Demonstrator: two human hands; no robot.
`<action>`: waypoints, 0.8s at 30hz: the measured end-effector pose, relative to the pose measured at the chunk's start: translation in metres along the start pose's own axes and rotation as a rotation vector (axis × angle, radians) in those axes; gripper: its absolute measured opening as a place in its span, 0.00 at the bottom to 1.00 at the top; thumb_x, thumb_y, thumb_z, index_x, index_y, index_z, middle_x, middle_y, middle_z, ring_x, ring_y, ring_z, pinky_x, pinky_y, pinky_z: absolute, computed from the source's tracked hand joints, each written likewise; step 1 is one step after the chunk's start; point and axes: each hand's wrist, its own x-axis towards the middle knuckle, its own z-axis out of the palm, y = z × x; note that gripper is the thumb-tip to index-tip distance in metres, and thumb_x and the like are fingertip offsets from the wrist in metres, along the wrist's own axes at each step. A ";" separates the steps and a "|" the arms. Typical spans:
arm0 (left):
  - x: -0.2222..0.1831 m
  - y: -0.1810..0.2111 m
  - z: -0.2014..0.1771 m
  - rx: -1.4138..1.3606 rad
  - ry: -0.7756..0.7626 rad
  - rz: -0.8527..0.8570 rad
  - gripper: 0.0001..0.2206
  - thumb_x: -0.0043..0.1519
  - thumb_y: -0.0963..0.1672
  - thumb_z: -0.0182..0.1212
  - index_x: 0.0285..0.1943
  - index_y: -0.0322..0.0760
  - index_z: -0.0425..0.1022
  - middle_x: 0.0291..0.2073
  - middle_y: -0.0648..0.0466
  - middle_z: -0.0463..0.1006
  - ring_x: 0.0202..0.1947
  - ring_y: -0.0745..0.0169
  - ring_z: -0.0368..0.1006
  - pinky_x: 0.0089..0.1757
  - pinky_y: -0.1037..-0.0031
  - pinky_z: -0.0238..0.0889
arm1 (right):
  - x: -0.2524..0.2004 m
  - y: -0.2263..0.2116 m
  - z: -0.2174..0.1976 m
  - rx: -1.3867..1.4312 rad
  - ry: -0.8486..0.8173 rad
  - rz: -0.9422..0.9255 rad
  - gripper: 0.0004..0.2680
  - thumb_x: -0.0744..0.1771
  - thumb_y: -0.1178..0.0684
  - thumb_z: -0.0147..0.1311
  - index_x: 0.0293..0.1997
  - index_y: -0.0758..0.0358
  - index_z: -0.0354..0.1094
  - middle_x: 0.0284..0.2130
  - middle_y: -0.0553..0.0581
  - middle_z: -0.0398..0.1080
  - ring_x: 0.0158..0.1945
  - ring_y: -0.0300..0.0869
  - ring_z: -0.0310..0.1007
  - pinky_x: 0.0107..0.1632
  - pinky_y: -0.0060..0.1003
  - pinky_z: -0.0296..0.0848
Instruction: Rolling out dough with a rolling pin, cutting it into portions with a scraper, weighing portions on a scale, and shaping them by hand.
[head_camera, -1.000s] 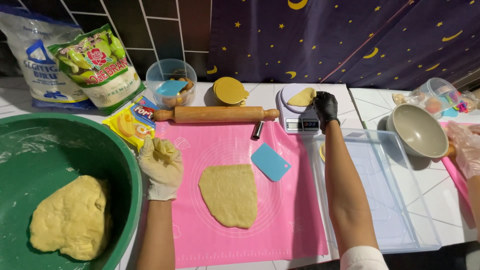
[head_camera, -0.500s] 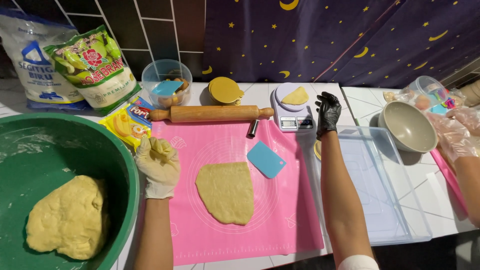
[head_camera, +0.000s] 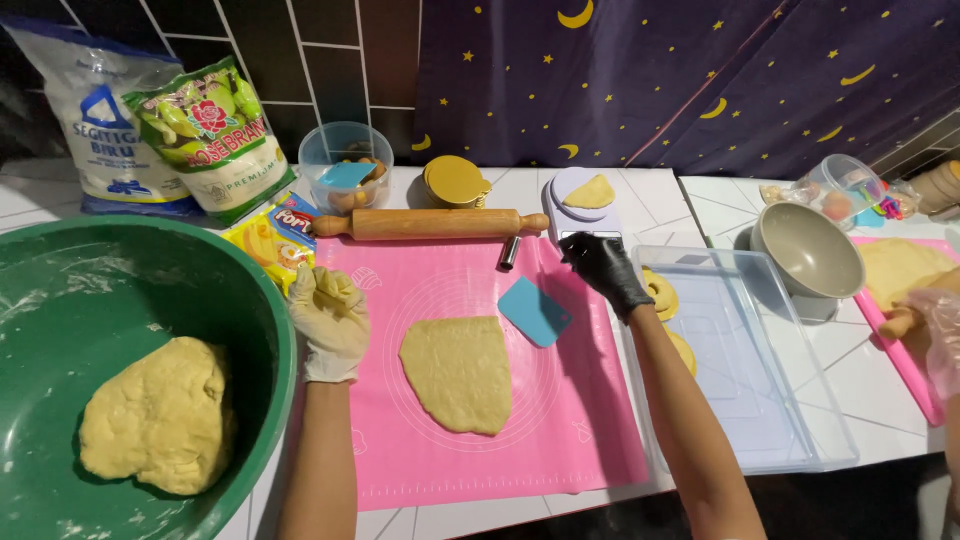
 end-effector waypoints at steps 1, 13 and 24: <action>-0.001 0.000 0.002 -0.001 -0.001 0.002 0.15 0.69 0.50 0.55 0.28 0.48 0.64 0.19 0.65 0.64 0.25 0.78 0.69 0.22 0.89 0.59 | -0.017 -0.020 -0.004 0.000 0.001 -0.003 0.06 0.66 0.50 0.57 0.43 0.42 0.78 0.27 0.49 0.78 0.37 0.46 0.80 0.49 0.46 0.77; -0.005 0.000 0.007 0.051 0.036 0.024 0.15 0.68 0.51 0.57 0.28 0.49 0.65 0.19 0.65 0.65 0.24 0.78 0.69 0.22 0.89 0.58 | -0.075 -0.057 0.025 -0.455 -0.300 -0.057 0.33 0.58 0.27 0.63 0.67 0.48 0.62 0.46 0.56 0.75 0.53 0.54 0.77 0.56 0.54 0.76; -0.006 0.002 0.009 0.022 0.042 -0.002 0.16 0.68 0.50 0.57 0.26 0.45 0.68 0.19 0.61 0.68 0.24 0.74 0.70 0.21 0.86 0.61 | -0.100 -0.111 0.024 -0.154 -0.143 -0.247 0.21 0.63 0.43 0.64 0.60 0.55 0.65 0.28 0.75 0.74 0.38 0.69 0.78 0.41 0.63 0.77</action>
